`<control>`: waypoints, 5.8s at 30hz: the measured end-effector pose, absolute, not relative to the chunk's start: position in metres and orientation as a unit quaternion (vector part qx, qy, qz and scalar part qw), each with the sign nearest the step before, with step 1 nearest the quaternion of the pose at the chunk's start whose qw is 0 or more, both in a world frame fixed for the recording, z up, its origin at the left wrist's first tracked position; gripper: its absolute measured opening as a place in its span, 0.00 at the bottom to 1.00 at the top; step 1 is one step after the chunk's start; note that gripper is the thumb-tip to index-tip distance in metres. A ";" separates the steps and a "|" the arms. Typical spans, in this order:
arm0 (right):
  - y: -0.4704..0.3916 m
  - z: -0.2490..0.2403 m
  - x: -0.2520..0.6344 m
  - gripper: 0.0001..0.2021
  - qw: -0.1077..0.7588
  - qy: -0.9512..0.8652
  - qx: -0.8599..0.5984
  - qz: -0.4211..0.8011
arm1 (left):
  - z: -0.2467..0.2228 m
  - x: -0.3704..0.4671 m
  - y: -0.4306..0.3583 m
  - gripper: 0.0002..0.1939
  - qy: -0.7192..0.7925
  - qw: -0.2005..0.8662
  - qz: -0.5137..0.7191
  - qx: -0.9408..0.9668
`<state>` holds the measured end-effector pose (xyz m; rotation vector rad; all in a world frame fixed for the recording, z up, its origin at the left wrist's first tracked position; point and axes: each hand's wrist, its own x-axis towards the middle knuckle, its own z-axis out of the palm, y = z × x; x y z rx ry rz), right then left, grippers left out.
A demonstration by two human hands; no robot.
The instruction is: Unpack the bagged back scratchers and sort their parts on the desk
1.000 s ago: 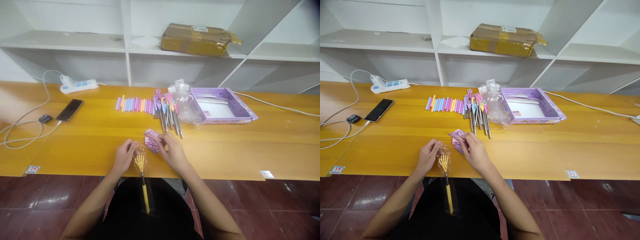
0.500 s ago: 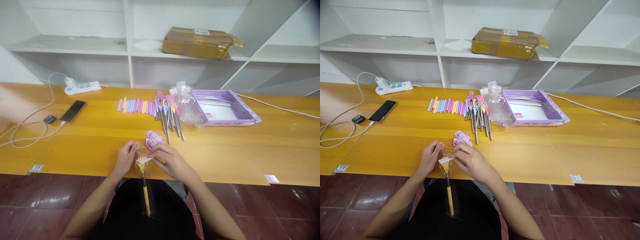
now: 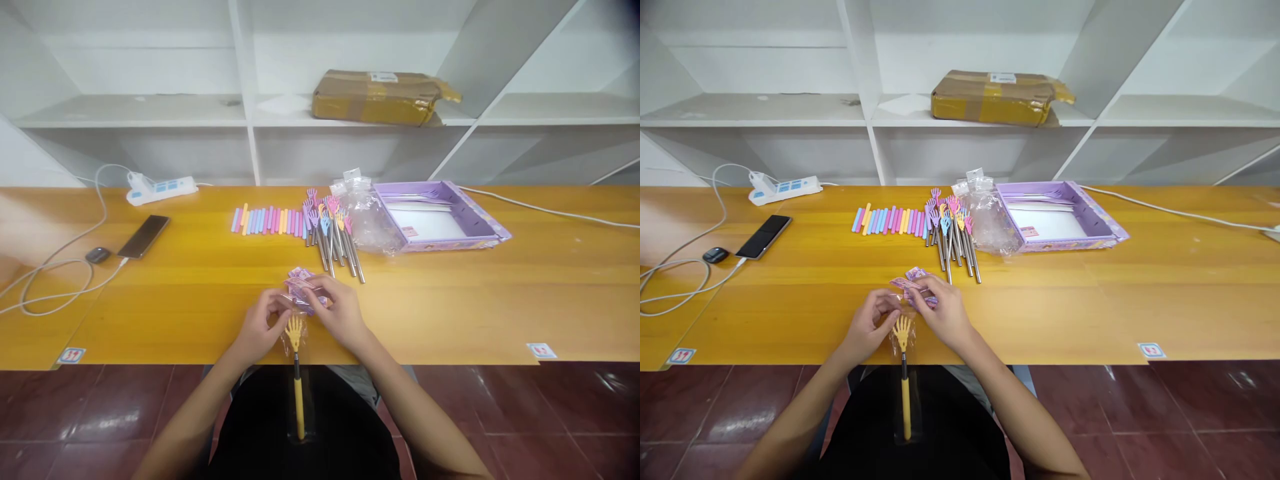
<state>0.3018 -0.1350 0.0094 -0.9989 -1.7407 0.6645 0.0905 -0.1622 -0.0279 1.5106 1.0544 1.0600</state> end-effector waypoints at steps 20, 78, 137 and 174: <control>-0.126 0.000 0.304 0.06 0.542 -0.690 -0.413 0.245 | -0.016 0.084 -0.158 0.32 0.248 0.646 0.467 0.551; -0.126 -0.004 0.304 0.12 0.512 -0.751 -0.376 0.182 | -0.001 0.080 -0.159 0.40 0.177 0.731 0.457 0.475; -0.130 0.001 0.305 0.11 0.535 -0.683 -0.402 0.293 | -0.016 0.078 -0.154 0.31 0.269 0.724 0.331 0.543; -0.140 0.029 0.329 0.22 0.356 -0.881 -0.275 0.146 | -0.021 0.073 -0.157 0.35 0.312 0.672 0.382 0.552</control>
